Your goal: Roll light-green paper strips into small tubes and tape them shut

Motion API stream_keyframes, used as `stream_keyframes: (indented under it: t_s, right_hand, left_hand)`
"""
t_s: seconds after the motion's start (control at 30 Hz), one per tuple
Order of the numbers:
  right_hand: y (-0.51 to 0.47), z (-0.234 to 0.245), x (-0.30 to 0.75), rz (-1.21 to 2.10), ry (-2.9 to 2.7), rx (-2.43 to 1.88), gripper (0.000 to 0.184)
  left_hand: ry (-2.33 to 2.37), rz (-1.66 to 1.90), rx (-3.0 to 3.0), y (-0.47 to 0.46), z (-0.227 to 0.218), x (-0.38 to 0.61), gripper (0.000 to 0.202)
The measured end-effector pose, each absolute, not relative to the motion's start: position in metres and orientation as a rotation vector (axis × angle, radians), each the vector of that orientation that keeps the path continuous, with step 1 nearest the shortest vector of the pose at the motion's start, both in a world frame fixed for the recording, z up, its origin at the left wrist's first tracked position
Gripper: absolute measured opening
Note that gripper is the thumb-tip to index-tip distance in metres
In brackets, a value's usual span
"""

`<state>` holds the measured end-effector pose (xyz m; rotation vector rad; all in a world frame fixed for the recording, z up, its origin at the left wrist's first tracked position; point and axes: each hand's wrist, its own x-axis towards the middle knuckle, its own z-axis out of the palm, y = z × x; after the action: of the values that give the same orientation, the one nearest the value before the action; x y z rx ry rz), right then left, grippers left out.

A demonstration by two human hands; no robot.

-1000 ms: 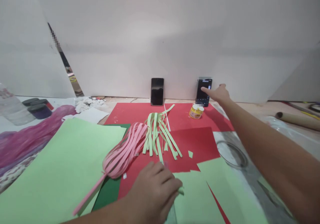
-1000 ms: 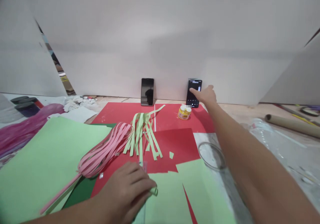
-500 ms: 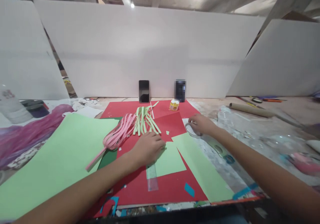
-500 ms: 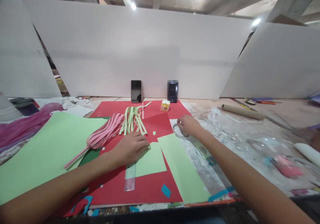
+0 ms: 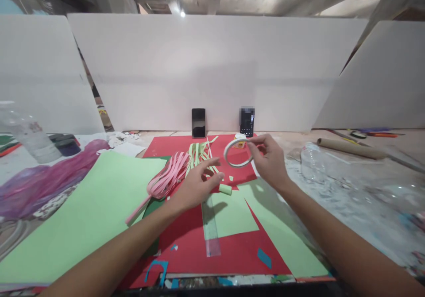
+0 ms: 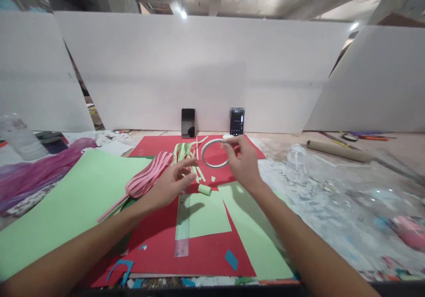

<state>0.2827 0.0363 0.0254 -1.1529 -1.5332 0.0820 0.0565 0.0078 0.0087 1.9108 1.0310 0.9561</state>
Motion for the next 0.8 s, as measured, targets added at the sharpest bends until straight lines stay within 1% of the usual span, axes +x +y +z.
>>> stream_keyframes:
  t_s: [0.1,0.23,0.33,0.57,0.67,0.8]
  right_hand:
    - [0.025,0.011,0.263,0.178,-1.567,-1.050,0.008]
    - [0.023,0.000,0.266,0.296,-1.587,-1.005,0.007]
    - [0.022,-0.002,0.269,0.373,-1.625,-1.002,0.007]
    - [0.015,-0.004,0.260,0.574,-1.716,-1.043,0.013]
    - [0.016,-0.005,0.258,0.729,-1.674,-1.015,0.016]
    - [0.016,-0.004,0.256,0.971,-1.610,-0.990,0.017]
  left_hand:
    - [0.896,0.920,1.767,0.009,0.013,0.054,0.034]
    - [0.909,1.075,1.648,0.010,0.007,0.053,0.022]
    - [0.943,1.154,1.610,0.011,0.004,0.052,0.022]
    - [0.881,1.071,1.600,0.014,-0.003,0.049,0.030]
    - [0.869,1.076,1.577,0.014,-0.005,0.048,0.031]
    - [0.930,1.092,1.666,0.010,-0.001,0.048,0.026]
